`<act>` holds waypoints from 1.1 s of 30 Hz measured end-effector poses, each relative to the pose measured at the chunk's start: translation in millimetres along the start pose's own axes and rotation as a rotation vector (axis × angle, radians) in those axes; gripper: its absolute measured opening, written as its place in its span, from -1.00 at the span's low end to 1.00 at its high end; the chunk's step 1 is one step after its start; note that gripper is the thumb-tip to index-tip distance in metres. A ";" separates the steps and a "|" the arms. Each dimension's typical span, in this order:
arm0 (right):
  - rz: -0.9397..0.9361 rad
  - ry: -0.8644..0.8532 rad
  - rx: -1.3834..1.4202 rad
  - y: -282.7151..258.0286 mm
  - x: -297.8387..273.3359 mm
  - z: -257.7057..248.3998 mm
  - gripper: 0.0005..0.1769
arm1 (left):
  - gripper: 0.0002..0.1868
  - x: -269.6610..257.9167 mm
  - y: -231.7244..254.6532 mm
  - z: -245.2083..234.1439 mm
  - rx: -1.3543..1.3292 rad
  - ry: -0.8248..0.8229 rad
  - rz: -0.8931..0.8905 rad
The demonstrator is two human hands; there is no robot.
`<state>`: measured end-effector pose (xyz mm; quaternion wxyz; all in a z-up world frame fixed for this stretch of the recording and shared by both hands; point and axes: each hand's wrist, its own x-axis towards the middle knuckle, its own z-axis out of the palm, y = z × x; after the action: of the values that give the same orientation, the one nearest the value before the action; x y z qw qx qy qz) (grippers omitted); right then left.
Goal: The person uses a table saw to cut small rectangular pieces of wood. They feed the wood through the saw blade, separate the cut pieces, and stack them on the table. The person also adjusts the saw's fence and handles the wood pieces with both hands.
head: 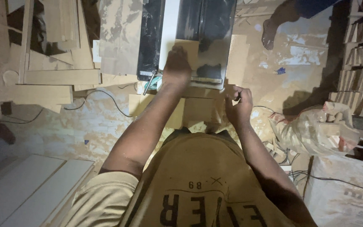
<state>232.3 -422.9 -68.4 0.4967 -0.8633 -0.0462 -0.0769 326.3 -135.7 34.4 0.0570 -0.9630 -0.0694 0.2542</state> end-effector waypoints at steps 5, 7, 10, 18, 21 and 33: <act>-0.011 0.044 -0.053 1.3 -3.5 -10.8 -0.51 | -0.36 -45.1 10.2 -49.9 0.370 -0.069 0.083; -0.003 0.035 0.020 -2.2 -4.7 -17.2 -0.57 | -0.34 -43.5 9.5 -47.8 0.356 -0.063 0.112; -0.033 0.060 0.000 7.3 -3.8 -14.6 -0.63 | -0.35 -31.0 5.6 -50.2 0.348 -0.073 0.094; 0.010 0.023 -0.001 19.9 -7.9 -22.2 -0.63 | -0.27 -35.6 8.5 -58.8 0.365 -0.066 0.107; 0.018 -0.001 -0.020 20.2 -10.1 -24.8 -0.66 | -0.27 -27.0 6.2 -53.1 0.342 -0.061 0.102; 0.253 -0.183 -0.147 53.7 -37.3 -30.3 -0.65 | -0.26 -36.2 13.5 -82.6 0.345 -0.120 0.084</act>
<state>201.3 -476.2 -105.8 0.4318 -0.8995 0.0236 0.0621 337.6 -161.0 121.3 0.2062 -0.9242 0.0121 0.3213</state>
